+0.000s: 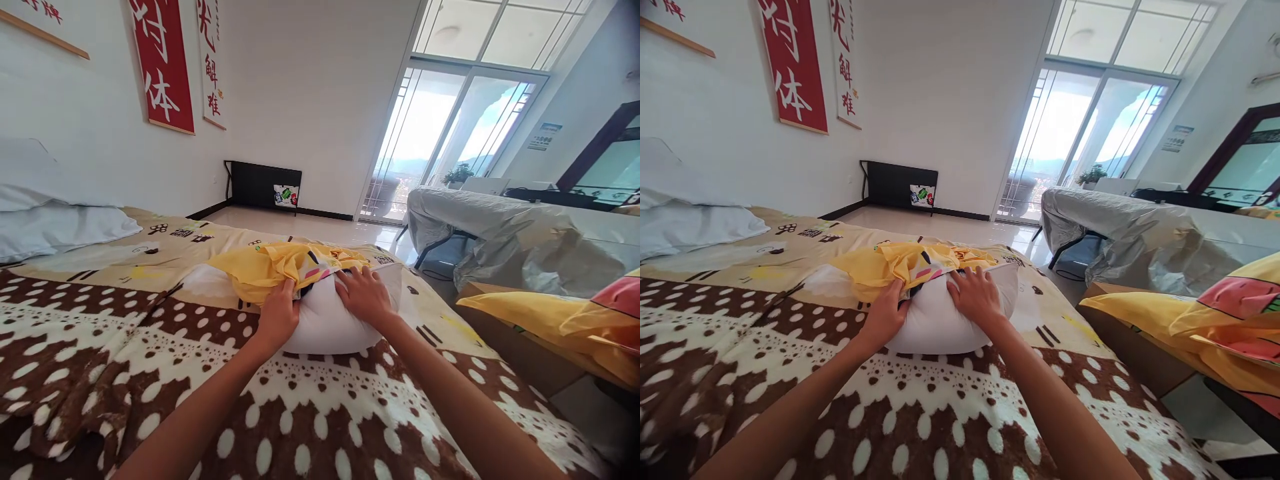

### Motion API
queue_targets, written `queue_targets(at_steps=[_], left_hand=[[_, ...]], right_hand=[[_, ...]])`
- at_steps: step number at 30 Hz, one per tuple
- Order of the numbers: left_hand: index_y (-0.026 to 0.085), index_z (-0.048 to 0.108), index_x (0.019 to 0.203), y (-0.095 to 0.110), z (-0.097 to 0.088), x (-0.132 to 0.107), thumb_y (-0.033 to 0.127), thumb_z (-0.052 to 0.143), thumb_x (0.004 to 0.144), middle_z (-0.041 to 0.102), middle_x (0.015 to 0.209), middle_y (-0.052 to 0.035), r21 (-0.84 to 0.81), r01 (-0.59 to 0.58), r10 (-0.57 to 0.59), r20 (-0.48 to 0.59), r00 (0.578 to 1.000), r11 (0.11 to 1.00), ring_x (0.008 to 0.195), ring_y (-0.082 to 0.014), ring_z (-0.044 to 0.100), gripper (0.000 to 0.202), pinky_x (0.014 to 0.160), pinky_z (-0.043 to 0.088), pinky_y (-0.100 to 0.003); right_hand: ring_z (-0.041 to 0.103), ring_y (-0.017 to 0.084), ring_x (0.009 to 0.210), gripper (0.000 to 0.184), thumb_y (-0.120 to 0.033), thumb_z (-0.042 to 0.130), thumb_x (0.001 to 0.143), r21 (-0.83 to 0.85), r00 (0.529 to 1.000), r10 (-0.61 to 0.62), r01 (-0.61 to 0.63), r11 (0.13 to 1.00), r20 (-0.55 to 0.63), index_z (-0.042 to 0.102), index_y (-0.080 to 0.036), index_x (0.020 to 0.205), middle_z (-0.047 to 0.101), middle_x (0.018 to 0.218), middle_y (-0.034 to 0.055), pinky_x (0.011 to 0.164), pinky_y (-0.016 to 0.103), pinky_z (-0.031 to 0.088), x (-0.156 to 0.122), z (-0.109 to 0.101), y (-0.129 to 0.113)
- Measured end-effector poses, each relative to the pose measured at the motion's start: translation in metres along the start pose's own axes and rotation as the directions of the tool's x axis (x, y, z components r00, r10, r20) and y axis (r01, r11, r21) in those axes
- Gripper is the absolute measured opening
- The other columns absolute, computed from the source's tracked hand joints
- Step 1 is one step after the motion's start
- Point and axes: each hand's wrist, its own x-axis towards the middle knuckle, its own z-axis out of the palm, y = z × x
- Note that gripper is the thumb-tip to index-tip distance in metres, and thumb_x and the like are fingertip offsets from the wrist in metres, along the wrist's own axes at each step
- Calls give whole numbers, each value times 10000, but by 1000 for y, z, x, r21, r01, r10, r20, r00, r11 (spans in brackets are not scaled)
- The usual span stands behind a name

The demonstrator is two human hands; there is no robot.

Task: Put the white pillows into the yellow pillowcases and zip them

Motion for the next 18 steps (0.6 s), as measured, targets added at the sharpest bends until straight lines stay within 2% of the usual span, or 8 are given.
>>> queue_targets(at_steps=[2,4,6,8,11,13,15,18], left_hand=[[135,545,1060,-1,5,-3,110,481,784,618,1071,-157,14,7,-7,-9,1000,1000,1028,-320,563,284,875,439,-449],[141,567,1028,-2,7,-6,102,482,779,622,1075,-155,17,8,-7,-22,1000,1000,1038,-320,562,266,885,437,-452],[150,574,1021,-2,7,-8,100,479,782,624,1086,-144,11,2,-2,-41,999,1000,1045,-304,563,262,893,438,-438],[158,572,1031,-3,6,-8,102,474,786,627,1084,-129,-3,-10,10,-62,998,1000,1038,-282,567,270,895,442,-416],[174,572,1013,-8,6,-5,105,477,780,632,1053,-101,-26,-29,27,-97,995,999,1010,-257,571,261,888,446,-390],[185,572,963,-14,6,-3,113,480,777,630,1003,-82,-37,-28,23,-130,991,999,967,-244,574,220,860,453,-379],[192,558,897,-21,4,-4,128,477,783,616,932,-65,-43,-13,6,-170,985,999,902,-232,573,154,819,460,-373],[198,513,823,-28,2,-10,166,457,817,572,852,-47,-44,-11,1,-213,977,999,828,-215,551,65,769,463,-360]], right_hand=[[502,296,1070,357,-375,364,963,-34,981,7,-14,999,-192,631,-234,1152,629,1136,106,873,440,303,-15,3,-2],[502,277,1090,313,-305,404,956,-38,909,1,-19,999,-416,645,-208,1132,633,1174,105,898,440,270,-34,5,-9],[515,249,1086,299,-243,441,935,-21,828,-64,63,998,-557,639,-182,1151,643,1178,109,904,420,269,-55,3,-22],[513,250,1105,332,-235,453,916,-3,814,-176,210,978,-553,621,-155,1190,636,1203,118,917,420,282,-76,1,-43],[421,308,1245,412,-276,435,904,-4,842,-336,369,929,-421,586,-103,1246,543,1342,145,938,456,299,-93,4,-79],[368,321,1299,425,-245,435,893,-57,831,-394,405,912,-394,581,-54,1243,506,1374,174,935,455,313,-92,11,-98],[373,313,1301,421,-216,446,883,-107,810,-426,421,901,-404,586,-16,1226,519,1353,199,935,435,324,-83,20,-108],[382,296,1299,473,-288,496,886,-88,821,-410,411,907,-397,560,1,1255,514,1359,202,963,412,324,-66,30,-113]])
